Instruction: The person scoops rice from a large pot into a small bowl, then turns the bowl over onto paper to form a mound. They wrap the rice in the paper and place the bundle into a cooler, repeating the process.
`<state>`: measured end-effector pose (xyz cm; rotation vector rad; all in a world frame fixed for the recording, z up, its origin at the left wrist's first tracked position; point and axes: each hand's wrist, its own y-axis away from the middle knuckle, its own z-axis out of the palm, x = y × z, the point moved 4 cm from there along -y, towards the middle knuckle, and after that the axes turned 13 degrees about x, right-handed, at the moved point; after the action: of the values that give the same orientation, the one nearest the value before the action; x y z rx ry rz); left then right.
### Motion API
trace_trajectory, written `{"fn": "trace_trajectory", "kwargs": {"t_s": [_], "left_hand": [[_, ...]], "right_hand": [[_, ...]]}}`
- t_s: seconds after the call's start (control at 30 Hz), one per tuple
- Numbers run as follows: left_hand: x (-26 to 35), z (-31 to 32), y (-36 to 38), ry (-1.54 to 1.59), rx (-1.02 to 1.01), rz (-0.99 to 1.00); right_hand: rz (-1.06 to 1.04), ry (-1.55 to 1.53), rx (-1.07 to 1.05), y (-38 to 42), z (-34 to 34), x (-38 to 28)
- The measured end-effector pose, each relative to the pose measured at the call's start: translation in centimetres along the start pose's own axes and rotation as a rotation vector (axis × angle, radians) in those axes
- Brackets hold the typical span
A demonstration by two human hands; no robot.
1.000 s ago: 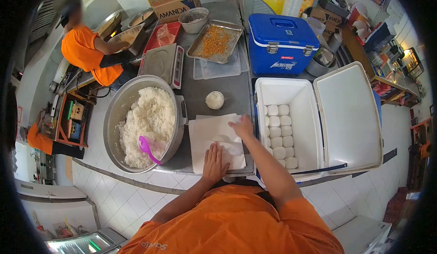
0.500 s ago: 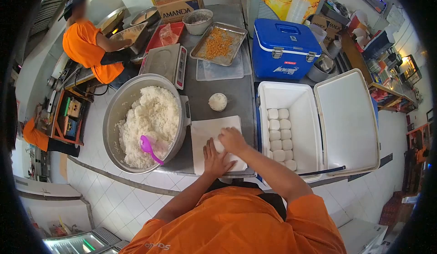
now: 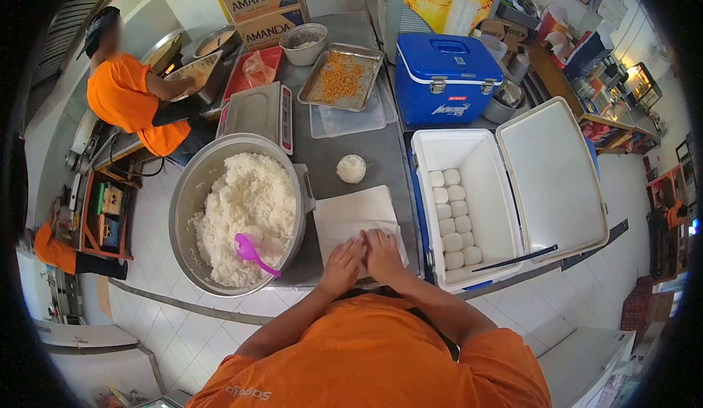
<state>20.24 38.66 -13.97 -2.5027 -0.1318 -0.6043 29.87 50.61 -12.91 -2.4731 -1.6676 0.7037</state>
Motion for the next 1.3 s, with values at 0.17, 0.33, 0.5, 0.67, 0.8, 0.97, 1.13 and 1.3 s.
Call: {"fn": "trace_trajectory", "kwargs": {"t_s": [0.17, 0.33, 0.5, 0.67, 0.8, 0.97, 1.13, 1.3], "left_hand": [[-5.7, 2.2, 1.3, -0.022, 0.06, -0.071], [-8.2, 2.8, 1.8, 0.042, 0.169, -0.051], [-7.8, 1.7, -4.7, 0.013, -0.098, -0.507], [-9.3, 4.0, -6.0, -0.304, 0.137, -0.441], [-8.6, 4.8, -3.7, -0.111, -0.004, -0.489], [-6.9, 4.5, -4.1, 0.136, 0.113, -0.692], [-4.1, 7.6, -7.4, 1.104, 0.242, -1.088], [0.6, 6.3, -13.0, 1.303, 0.319, -1.15]], "right_hand": [[0.063, 0.128, 0.119, 3.8, 1.9, 0.4], [0.255, 0.052, 0.111, 3.6, 5.0, 5.0], [0.631, 0.023, -0.198, -2.7, 4.7, 6.9], [0.529, 0.079, -0.086, -4.7, 4.0, 7.7], [0.485, -0.101, 0.185, -1.6, 5.5, 6.9], [0.64, -0.421, 0.356, -1.3, 4.8, 6.6], [0.826, -0.705, 0.355, -4.1, 1.2, 9.2], [0.684, -1.092, 0.198, -5.1, -6.2, 12.3]]}}
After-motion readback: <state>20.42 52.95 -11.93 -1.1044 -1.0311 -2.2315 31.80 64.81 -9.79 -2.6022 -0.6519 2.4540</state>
